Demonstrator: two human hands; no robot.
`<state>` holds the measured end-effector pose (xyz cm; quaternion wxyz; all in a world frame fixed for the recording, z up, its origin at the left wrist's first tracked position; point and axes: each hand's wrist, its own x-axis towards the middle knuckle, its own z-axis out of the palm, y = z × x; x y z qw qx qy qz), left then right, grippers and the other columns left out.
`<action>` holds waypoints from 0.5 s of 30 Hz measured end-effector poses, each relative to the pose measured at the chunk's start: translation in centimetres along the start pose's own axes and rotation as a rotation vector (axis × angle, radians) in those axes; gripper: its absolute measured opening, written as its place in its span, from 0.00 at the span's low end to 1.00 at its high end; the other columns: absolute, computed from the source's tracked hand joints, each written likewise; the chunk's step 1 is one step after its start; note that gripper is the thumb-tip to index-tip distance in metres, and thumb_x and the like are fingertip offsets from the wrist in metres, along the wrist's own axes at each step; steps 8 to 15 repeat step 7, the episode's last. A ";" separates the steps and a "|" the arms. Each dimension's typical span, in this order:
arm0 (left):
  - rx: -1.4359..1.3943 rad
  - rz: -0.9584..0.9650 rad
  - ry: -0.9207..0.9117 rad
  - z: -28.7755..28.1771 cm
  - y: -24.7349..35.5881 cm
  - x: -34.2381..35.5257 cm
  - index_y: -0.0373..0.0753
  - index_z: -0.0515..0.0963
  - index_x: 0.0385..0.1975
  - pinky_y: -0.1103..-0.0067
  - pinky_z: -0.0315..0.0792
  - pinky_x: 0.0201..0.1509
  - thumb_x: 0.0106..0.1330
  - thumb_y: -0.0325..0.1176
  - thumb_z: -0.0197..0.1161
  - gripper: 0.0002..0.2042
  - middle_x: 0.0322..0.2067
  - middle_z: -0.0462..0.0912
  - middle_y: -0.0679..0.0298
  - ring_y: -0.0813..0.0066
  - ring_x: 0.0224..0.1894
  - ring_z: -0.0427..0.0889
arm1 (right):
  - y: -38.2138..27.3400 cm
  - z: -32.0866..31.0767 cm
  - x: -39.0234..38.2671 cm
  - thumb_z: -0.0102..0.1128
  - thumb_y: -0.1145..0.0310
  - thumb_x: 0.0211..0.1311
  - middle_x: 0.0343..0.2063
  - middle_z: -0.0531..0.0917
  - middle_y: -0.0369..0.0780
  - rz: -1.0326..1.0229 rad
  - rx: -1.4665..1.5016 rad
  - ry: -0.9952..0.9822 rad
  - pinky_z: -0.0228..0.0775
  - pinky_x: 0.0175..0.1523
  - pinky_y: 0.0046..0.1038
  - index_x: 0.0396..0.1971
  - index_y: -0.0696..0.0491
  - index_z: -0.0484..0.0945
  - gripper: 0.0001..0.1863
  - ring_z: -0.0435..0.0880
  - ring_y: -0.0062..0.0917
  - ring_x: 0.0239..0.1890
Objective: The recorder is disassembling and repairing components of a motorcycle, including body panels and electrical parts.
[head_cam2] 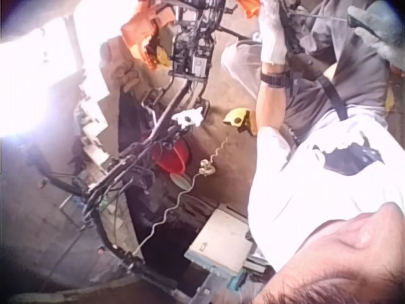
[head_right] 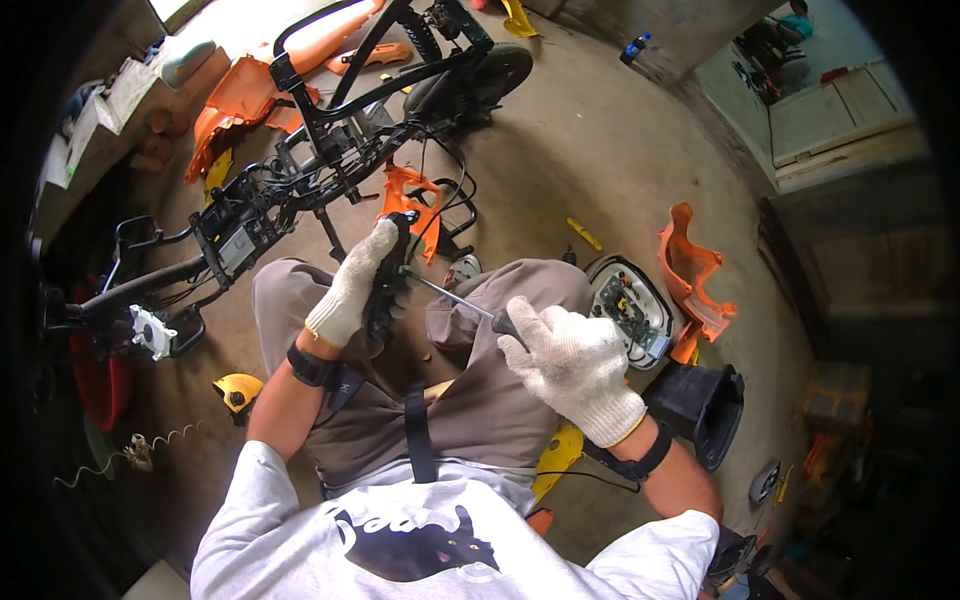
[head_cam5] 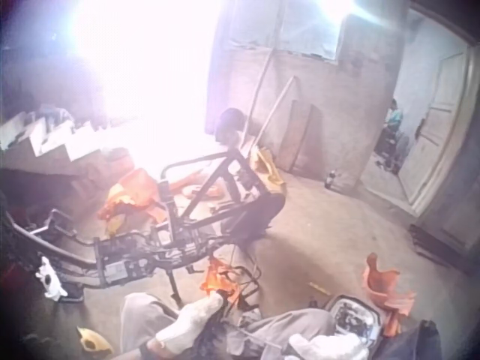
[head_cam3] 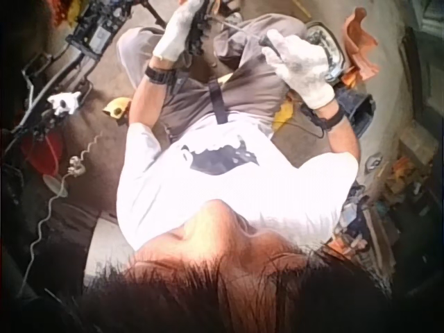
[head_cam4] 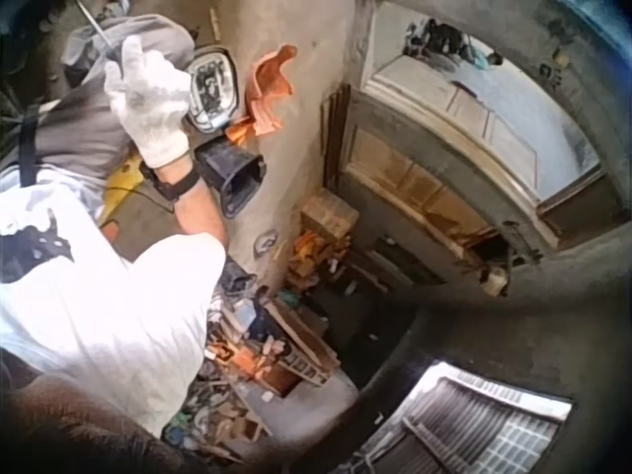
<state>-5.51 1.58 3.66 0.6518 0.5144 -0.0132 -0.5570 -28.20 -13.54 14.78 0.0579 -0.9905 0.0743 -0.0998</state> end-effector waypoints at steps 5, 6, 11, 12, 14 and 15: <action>-0.038 -0.066 -0.032 0.1 0.2 -0.5 0.44 0.79 0.41 0.82 0.68 0.15 0.66 0.63 0.58 0.25 0.22 0.81 0.66 0.78 0.16 0.77 | 0.1 -1.1 0.4 0.71 0.60 0.52 0.23 0.77 0.35 -0.128 -0.175 -0.014 0.71 0.27 0.31 0.48 0.51 0.80 0.23 0.79 0.29 0.22; 0.028 -0.091 -0.022 0.3 0.3 -0.6 0.43 0.79 0.42 0.82 0.69 0.16 0.65 0.63 0.58 0.26 0.22 0.81 0.66 0.78 0.16 0.77 | 0.4 -1.3 0.6 0.72 0.61 0.51 0.24 0.77 0.34 -0.196 -0.254 -0.010 0.70 0.27 0.30 0.49 0.51 0.80 0.23 0.79 0.28 0.22; 0.103 -0.126 -0.009 0.4 0.5 -0.8 0.43 0.79 0.44 0.82 0.70 0.16 0.65 0.64 0.59 0.27 0.23 0.82 0.66 0.78 0.16 0.78 | 0.3 -1.3 0.7 0.72 0.61 0.51 0.24 0.77 0.34 -0.188 -0.252 0.003 0.70 0.27 0.30 0.49 0.51 0.80 0.23 0.79 0.28 0.22; 0.103 -0.126 -0.009 0.4 0.5 -0.8 0.43 0.79 0.44 0.82 0.70 0.16 0.65 0.64 0.59 0.27 0.23 0.82 0.66 0.78 0.16 0.78 | 0.3 -1.3 0.7 0.72 0.61 0.51 0.24 0.77 0.34 -0.188 -0.252 0.003 0.70 0.27 0.30 0.49 0.51 0.80 0.23 0.79 0.28 0.22; 0.103 -0.126 -0.009 0.4 0.5 -0.8 0.43 0.79 0.44 0.82 0.70 0.16 0.65 0.64 0.59 0.27 0.23 0.82 0.66 0.78 0.16 0.78 | 0.3 -1.3 0.7 0.72 0.61 0.51 0.24 0.77 0.34 -0.188 -0.252 0.003 0.70 0.27 0.30 0.49 0.51 0.80 0.23 0.79 0.28 0.22; 0.103 -0.126 -0.009 0.4 0.5 -0.8 0.43 0.79 0.44 0.82 0.70 0.16 0.65 0.64 0.59 0.27 0.23 0.82 0.66 0.78 0.16 0.78 | 0.3 -1.3 0.7 0.72 0.61 0.51 0.24 0.77 0.34 -0.188 -0.252 0.003 0.70 0.27 0.30 0.49 0.51 0.80 0.23 0.79 0.28 0.22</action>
